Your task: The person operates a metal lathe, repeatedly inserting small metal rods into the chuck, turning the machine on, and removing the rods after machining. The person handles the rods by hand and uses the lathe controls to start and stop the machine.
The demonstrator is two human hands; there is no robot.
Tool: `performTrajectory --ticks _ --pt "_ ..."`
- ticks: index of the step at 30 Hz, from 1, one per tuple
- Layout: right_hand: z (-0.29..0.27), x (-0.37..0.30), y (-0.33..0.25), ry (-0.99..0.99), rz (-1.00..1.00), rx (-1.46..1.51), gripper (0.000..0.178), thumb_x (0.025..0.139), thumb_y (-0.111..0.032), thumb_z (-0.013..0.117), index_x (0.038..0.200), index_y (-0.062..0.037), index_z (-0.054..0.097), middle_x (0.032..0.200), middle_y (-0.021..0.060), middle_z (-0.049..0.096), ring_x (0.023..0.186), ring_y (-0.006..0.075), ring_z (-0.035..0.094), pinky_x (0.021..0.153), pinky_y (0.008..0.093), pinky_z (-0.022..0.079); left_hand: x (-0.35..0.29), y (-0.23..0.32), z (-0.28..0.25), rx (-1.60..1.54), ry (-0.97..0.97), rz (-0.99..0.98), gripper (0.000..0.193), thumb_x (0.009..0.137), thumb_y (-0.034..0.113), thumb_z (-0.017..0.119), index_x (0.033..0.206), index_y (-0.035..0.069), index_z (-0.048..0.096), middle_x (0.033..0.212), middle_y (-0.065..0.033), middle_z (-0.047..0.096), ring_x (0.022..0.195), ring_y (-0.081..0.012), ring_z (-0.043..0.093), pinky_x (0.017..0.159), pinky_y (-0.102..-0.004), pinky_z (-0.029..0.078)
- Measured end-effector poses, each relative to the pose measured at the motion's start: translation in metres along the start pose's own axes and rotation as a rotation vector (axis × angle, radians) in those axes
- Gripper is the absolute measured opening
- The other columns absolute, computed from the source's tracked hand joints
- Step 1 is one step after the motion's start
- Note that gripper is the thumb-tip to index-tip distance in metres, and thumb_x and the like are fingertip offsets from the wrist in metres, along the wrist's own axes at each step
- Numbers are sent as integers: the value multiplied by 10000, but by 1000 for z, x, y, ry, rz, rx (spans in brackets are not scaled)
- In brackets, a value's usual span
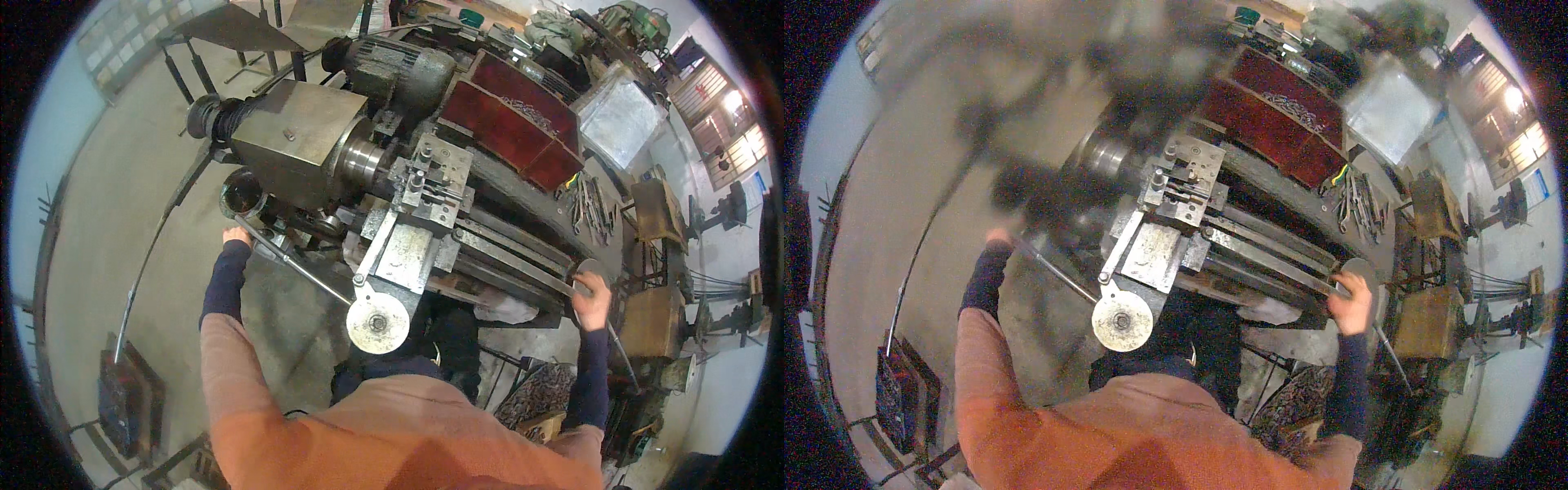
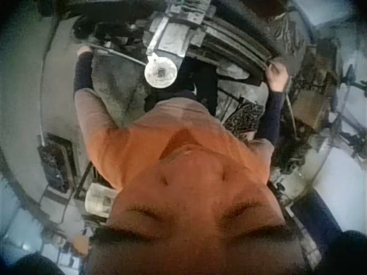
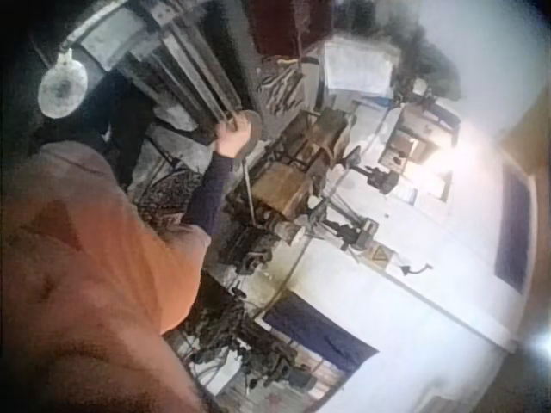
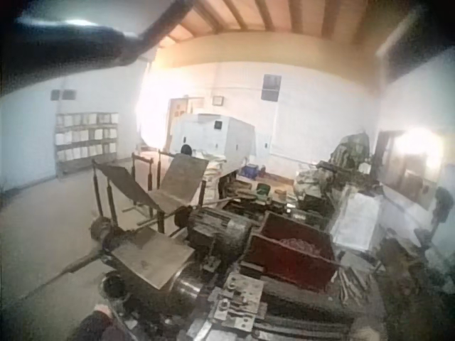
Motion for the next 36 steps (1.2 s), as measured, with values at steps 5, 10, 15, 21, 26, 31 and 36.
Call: performTrajectory --ticks 5,10,15,21,26,31,36 --pt "-28 -84 181 7 442 -353 349 644 -169 646 965 -32 628 976 175 623 916 346 581 825 386 448 -39 -14 -1 -278 113 -94 280 824 241 540 1018 46 594 830 -150 654 799 -261 645 661 -435 510" --pt "-66 -209 365 -325 845 -601 415 669 -360 689 955 -74 600 948 156 637 872 311 607 766 393 484 -38 -38 21 -1370 321 -80 392 850 260 566 1059 -65 504 746 -189 620 651 -260 640 469 -341 523" --pt "-47 -214 352 -395 1072 -803 368 694 -398 669 892 -89 634 945 160 640 868 297 626 761 398 499 -52 7 -30 -1786 312 -321 349 841 210 574 1014 -77 475 705 -188 614 522 -247 616 417 -317 497" --pt "-36 -267 296 -188 1246 -829 349 665 -336 673 907 -86 672 929 146 650 897 281 627 753 437 495 -26 60 -36 -2079 349 -529 231 784 79 530 951 -61 456 681 -174 616 485 -236 612 386 -287 443" --pt "-26 -250 185 -128 1313 -671 388 653 -316 641 893 -12 655 954 198 632 905 362 599 772 417 471 -35 51 -37 -1948 333 -580 210 733 27 497 929 -39 458 677 -148 620 483 -218 610 388 -270 420" --pt "-20 -254 172 -105 1335 -657 453 638 -330 645 926 19 626 971 223 620 912 375 592 787 417 460 -32 50 -33 -1915 300 -620 195 729 25 498 912 -31 458 674 -142 620 484 -213 610 387 -273 421" --pt "-18 -256 174 -88 1329 -635 499 615 -386 670 898 21 622 957 231 617 925 384 580 796 425 457 -28 44 -26 -1804 385 -562 178 724 19 495 889 -36 460 674 -149 620 481 -217 608 385 -284 427"
Point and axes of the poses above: each hand's wrist, its own x-axis towards the middle knuckle, its own z-axis out of the palm, y = z × x, the point moved 4 cm from there along x, towards the middle knuckle
